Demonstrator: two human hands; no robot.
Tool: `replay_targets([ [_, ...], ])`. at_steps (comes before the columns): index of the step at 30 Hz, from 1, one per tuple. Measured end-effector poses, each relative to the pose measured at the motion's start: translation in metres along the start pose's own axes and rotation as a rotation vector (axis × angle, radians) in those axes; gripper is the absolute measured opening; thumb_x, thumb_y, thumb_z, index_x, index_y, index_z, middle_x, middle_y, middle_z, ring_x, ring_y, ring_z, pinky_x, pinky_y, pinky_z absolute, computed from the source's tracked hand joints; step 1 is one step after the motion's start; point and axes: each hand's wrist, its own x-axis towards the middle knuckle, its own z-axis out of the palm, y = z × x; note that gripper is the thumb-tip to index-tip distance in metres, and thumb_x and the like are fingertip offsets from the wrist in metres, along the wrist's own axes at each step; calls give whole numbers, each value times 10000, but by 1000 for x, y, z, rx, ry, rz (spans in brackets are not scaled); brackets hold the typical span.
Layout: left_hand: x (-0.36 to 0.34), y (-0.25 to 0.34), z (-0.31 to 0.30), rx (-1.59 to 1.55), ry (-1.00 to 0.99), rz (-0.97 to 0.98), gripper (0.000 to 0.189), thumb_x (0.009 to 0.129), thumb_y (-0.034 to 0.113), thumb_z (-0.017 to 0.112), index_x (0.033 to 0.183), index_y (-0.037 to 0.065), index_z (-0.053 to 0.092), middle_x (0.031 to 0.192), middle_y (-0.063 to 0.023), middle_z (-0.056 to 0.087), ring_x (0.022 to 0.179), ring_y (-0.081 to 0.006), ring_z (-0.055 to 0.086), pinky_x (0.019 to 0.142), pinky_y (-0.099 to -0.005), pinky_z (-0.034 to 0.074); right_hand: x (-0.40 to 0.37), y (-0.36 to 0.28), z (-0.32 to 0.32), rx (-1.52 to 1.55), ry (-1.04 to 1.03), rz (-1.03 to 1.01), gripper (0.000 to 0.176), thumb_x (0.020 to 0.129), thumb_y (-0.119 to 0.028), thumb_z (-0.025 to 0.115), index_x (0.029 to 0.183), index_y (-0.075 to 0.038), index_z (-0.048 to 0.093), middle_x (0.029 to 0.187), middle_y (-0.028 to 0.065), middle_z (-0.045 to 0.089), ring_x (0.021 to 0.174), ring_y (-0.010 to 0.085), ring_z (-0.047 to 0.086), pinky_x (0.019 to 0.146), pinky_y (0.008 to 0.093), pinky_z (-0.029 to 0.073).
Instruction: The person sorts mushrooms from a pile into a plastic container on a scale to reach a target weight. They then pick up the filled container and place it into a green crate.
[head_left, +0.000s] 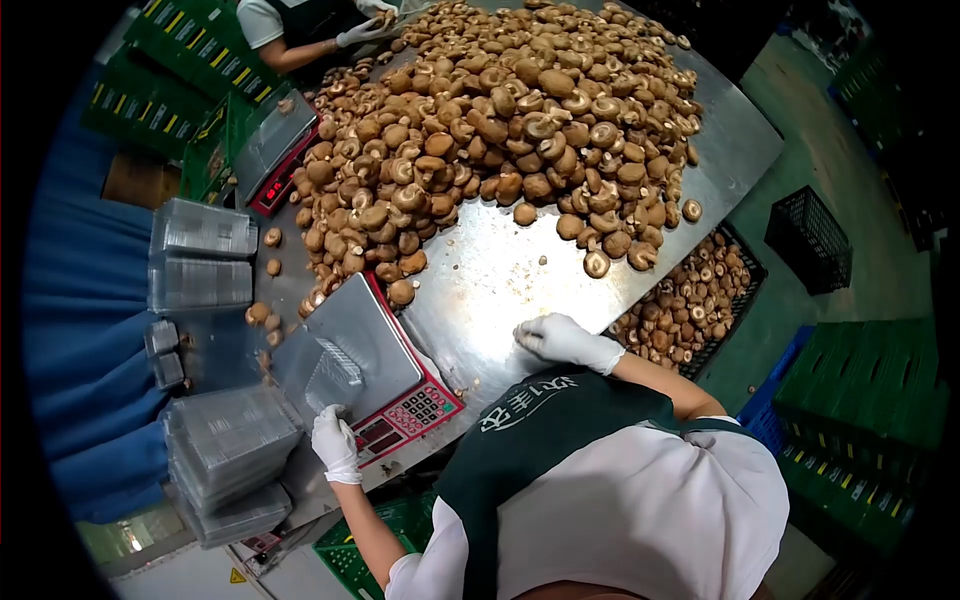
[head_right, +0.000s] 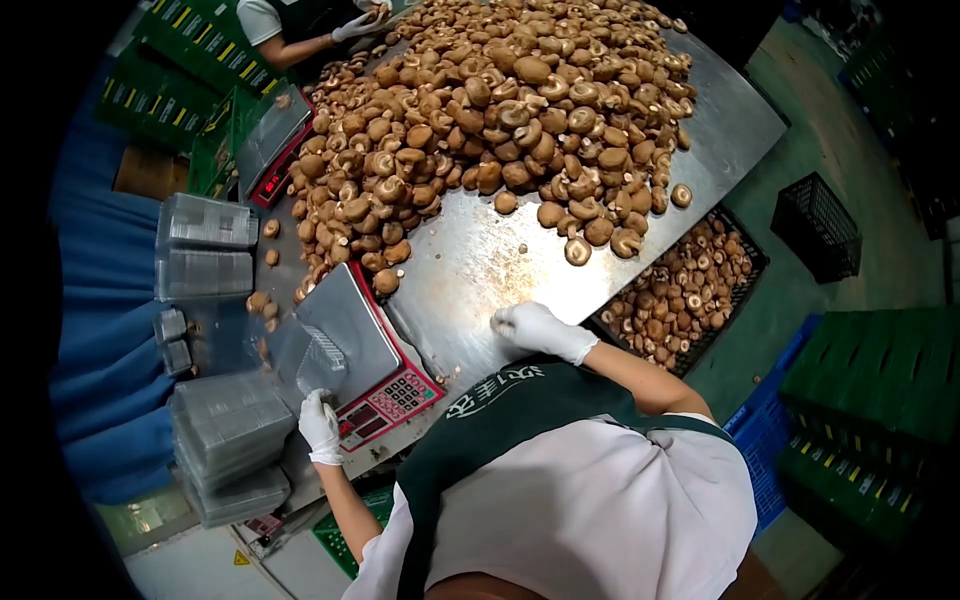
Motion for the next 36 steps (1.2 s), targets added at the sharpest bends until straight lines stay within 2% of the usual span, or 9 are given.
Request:
replay_targets([
  [5, 10, 26, -36, -154, -207, -122, 346, 739, 75, 583, 1075, 128, 645, 1009, -128, 661, 924, -314, 627, 818, -407, 494, 33, 14, -83, -47, 454, 96, 292, 873, -337, 582, 1024, -101, 665, 1082, 137, 659, 984, 293, 633, 874, 376, 490],
  [7, 36, 65, -62, -158, -254, -187, 403, 741, 118, 613, 1143, 106, 618, 1110, -157, 633, 1025, -329, 598, 889, -401, 473, 49, 20, -136, -18, 769, -117, 366, 875, -367, 602, 1105, -85, 644, 1228, 139, 599, 1146, 280, 563, 977, 374, 436],
  [9, 63, 90, -64, -168, 168, 38, 460, 749, 150, 646, 1196, 63, 584, 1219, -186, 574, 1112, -349, 553, 955, -402, 434, 61, 29, -191, -14, 998, -197, 437, 876, -389, 612, 1168, -63, 608, 1271, 160, 569, 1209, 293, 519, 1017, 372, 406],
  [13, 140, 181, -53, -405, 223, 227, 683, 737, 259, 737, 1325, 33, 472, 1379, -221, 432, 1262, -362, 435, 1038, -416, 356, 106, 54, -262, -211, 1262, -113, 551, 889, -438, 587, 1304, -82, 520, 1378, 201, 460, 1264, 329, 454, 1055, 383, 350],
  [17, 221, 271, 12, -466, 190, 452, 996, 685, 440, 782, 1460, 76, 272, 1487, -224, 272, 1375, -370, 267, 1116, -487, 227, 168, 87, -268, -260, 1182, -43, 701, 882, -562, 514, 1391, -91, 413, 1419, 224, 396, 1263, 369, 430, 1041, 421, 344],
  [22, 309, 362, 65, -450, 198, 581, 1164, 588, 575, 788, 1475, 98, 206, 1525, -222, 153, 1377, -430, 214, 1090, -548, 216, 191, 62, -255, -401, 1056, 31, 695, 858, -611, 493, 1377, -152, 444, 1411, 233, 396, 1150, 399, 492, 929, 437, 437],
  [27, 386, 364, 73, -369, 104, 625, 1049, 574, 672, 725, 1443, 233, 335, 1518, -149, 237, 1363, -417, 253, 1072, -619, 193, 214, 59, -241, -394, 1123, 49, 579, 849, -522, 571, 1322, -192, 519, 1480, 200, 298, 1148, 383, 483, 914, 432, 446],
  [31, 429, 334, 78, -552, 22, 606, 859, 666, 570, 728, 1386, 201, 440, 1465, -109, 369, 1315, -313, 379, 1092, -535, 217, 241, 52, -232, -3, 1061, -60, 532, 875, -463, 558, 1360, -261, 473, 1511, 176, 263, 1186, 380, 494, 942, 409, 449],
  [36, 420, 319, 86, -689, 48, 569, 701, 717, 446, 730, 1313, 146, 515, 1424, -133, 414, 1292, -323, 404, 1098, -481, 246, 242, 46, -230, 75, 962, -108, 501, 871, -506, 561, 1328, -307, 506, 1473, 238, 302, 1199, 385, 498, 939, 393, 453],
])
